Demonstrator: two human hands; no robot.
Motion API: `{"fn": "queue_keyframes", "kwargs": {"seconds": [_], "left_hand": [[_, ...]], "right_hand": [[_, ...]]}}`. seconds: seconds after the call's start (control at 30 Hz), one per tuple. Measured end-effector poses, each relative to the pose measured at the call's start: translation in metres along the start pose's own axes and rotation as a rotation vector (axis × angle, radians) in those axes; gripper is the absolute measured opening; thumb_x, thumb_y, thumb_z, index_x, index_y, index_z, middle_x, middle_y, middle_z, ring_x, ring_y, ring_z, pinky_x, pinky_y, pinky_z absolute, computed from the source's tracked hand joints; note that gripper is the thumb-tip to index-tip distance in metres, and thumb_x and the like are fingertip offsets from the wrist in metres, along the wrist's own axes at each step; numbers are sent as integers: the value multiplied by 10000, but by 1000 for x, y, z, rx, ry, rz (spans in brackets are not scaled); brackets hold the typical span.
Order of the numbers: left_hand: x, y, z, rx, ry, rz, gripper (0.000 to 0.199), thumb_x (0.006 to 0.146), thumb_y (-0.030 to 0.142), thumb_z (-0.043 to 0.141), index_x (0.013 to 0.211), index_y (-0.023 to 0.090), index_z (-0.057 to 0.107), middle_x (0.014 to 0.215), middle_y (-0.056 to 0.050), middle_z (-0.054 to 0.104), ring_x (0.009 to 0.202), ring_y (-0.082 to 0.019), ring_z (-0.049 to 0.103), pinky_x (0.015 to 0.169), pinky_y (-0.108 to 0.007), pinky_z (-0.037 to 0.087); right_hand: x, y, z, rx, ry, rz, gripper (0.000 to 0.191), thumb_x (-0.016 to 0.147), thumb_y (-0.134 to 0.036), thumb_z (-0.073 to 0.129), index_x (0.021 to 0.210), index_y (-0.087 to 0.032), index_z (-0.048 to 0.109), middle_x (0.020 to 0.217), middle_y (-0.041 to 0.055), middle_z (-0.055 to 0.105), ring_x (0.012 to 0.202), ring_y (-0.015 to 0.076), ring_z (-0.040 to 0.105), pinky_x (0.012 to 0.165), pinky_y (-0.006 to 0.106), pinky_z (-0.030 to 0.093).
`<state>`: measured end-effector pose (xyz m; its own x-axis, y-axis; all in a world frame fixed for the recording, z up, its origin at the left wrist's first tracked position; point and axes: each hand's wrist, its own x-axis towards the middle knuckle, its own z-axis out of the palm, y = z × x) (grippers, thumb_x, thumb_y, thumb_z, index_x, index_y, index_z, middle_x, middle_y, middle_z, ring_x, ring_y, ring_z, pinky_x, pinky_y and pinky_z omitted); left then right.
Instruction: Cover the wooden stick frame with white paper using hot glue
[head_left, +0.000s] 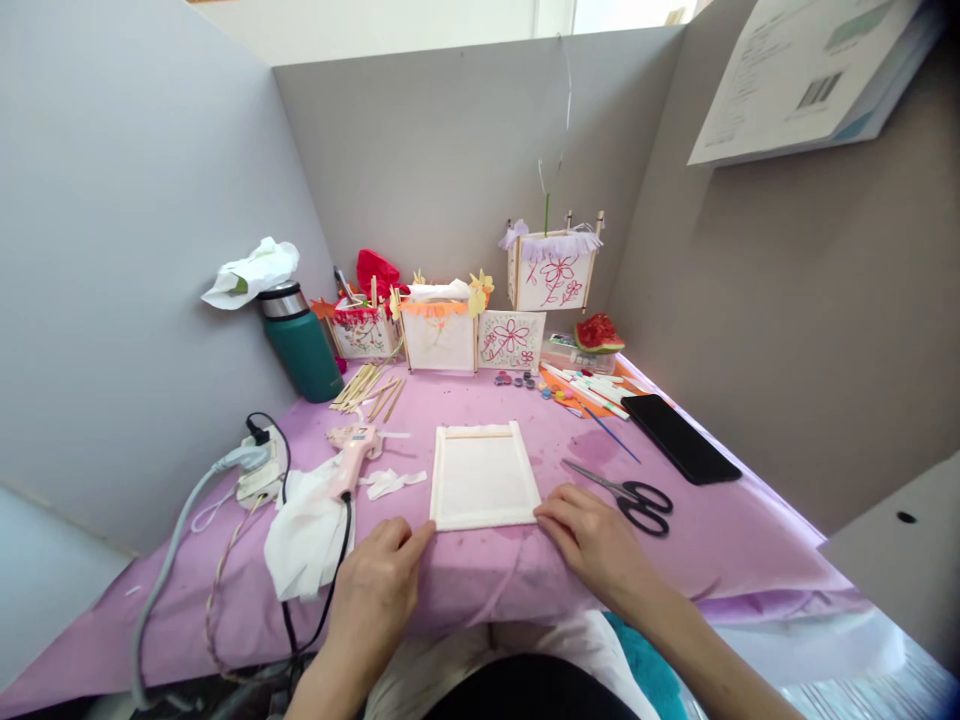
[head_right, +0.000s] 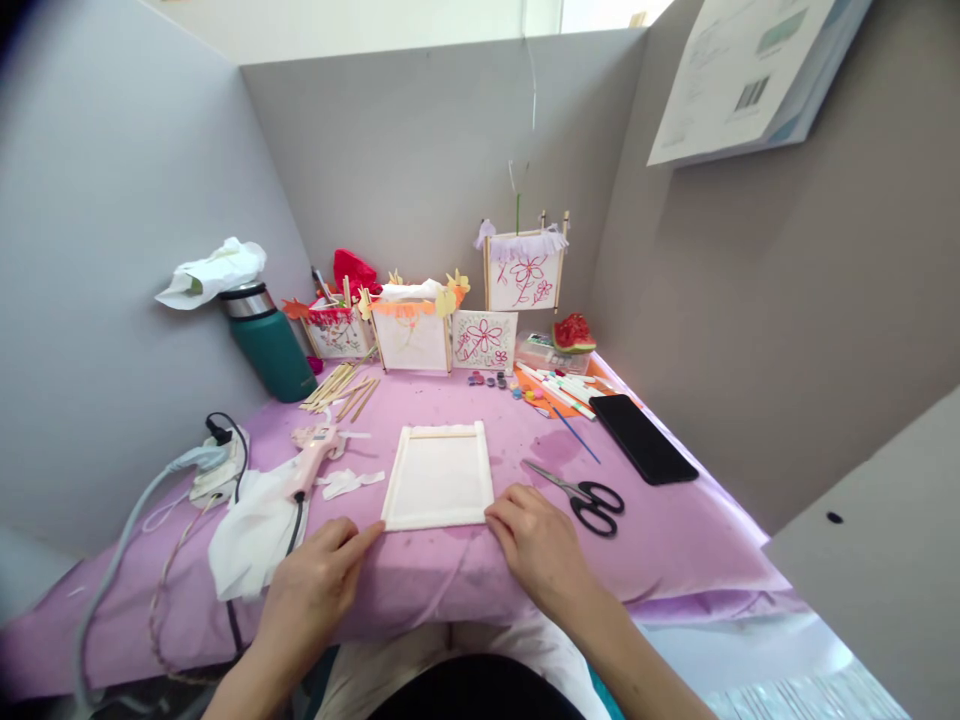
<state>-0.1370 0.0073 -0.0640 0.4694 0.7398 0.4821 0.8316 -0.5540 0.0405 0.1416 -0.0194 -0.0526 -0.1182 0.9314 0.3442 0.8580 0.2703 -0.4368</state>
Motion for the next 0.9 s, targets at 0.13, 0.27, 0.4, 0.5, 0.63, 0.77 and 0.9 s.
{"fn": "queue_keyframes", "kwargs": {"seconds": [0.13,0.27,0.4,0.5,0.63,0.77,0.9], "left_hand": [[1,-6,2,-179,56,-121,293,918,187,443,1155,192,615,824,-25,603,713,-141,605,648,-245,485],[2,-1,4,1,21,-11,279,885,143,462,1060,217,666,783,-27,597,695,-168,594,615,-272,468],[2,3,0,144,-72,70,339,845,80,449,1081,200,661,780,-41,611,703,-204,597,611,-308,468],[8,1,-5,13,-167,-28,282,888,145,434,1064,211,644,857,-38,646,767,-202,624,672,-308,477],[31,3,-8,-135,-220,-375,213,924,261,416,948,203,620,923,-45,691,840,-197,649,750,-297,454],[55,11,-3,-103,-274,-445,187,877,277,464,811,183,612,791,-81,700,800,-257,658,703,-328,428],[62,14,3,-105,-274,-466,159,836,247,480,793,168,611,747,-103,697,763,-275,659,661,-331,410]], "right_hand": [[0,3,0,37,-7,-12,217,921,-210,485,886,-217,700,889,37,641,831,175,594,749,287,446],[0,3,0,50,-13,-6,224,923,-219,480,888,-216,702,884,37,640,823,172,596,741,282,443],[-1,-1,-1,22,-20,14,242,926,-231,469,873,-213,704,882,41,648,831,179,599,745,280,438],[4,-2,-5,17,-59,87,236,923,-239,465,901,-227,699,913,31,672,862,177,613,775,267,436],[25,-1,-9,-8,-51,270,207,901,-232,473,965,-207,668,970,47,699,909,203,634,791,283,430],[56,-6,1,-26,-37,377,197,839,-183,522,987,-141,645,981,142,692,935,286,634,798,353,420],[75,-10,11,66,-29,489,306,740,-65,557,1041,-90,606,986,200,670,986,318,614,818,379,412]]}}
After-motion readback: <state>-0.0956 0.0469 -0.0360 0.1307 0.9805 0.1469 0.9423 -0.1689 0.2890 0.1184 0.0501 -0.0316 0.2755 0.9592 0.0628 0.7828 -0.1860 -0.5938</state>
